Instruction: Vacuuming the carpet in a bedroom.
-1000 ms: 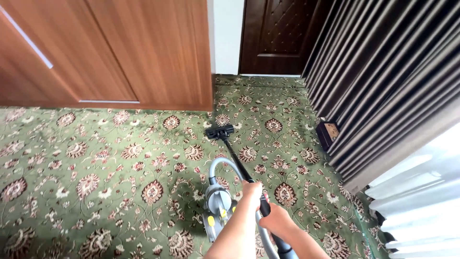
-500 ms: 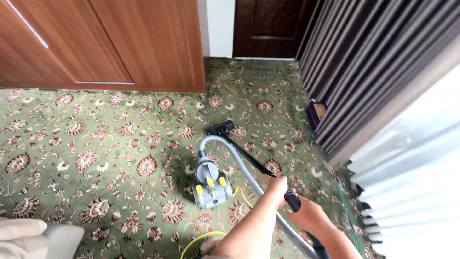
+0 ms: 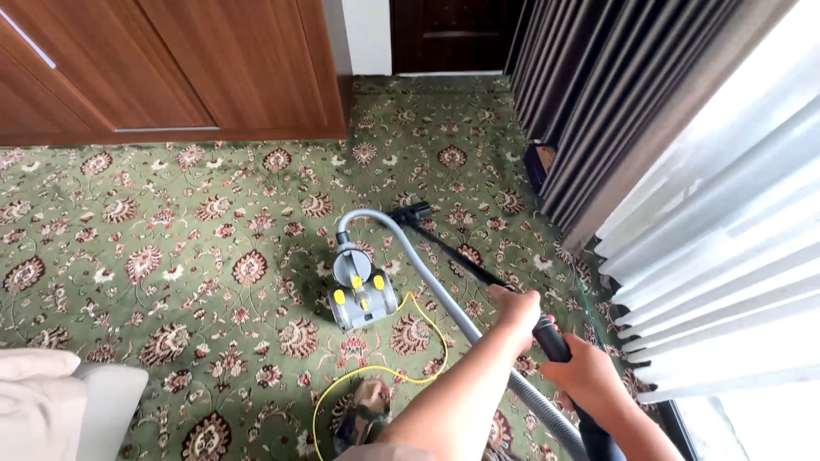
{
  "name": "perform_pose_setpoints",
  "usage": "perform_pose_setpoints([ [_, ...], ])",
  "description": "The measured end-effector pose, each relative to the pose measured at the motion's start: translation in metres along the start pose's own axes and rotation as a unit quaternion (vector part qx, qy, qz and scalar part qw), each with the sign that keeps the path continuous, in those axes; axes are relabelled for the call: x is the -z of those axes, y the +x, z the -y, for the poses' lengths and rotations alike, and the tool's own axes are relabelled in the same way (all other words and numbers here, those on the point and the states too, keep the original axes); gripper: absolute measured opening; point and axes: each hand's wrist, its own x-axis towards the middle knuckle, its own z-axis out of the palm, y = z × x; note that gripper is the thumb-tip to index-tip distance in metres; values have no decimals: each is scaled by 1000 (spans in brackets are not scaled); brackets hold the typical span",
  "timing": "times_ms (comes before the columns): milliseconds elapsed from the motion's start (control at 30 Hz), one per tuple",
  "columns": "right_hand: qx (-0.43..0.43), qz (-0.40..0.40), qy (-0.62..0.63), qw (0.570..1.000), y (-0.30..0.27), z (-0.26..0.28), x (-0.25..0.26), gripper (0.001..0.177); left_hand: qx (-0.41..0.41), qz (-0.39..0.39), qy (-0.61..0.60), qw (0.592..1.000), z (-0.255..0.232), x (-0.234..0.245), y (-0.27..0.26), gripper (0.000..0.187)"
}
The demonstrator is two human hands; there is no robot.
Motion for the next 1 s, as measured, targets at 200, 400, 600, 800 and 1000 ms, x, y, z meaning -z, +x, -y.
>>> perform_pose_setpoints([
  [200,-3,-6,58,998,2,-2,-13,27,-15,-3,35,999,-12,0,-16,99],
  [400,0,-31,80,996,23,12,-55,29,-33,-10,91,995,-22,27,20,100],
  [600,62,-80,20,995,130,-28,-180,51,9,-31,124,992,-37,111,79,90],
  [800,1,14,54,998,173,66,-204,66,28,-39,166,985,-111,156,131,80],
  [1000,-17,29,52,998,245,144,-186,52,51,-58,181,980,-197,140,196,72],
])
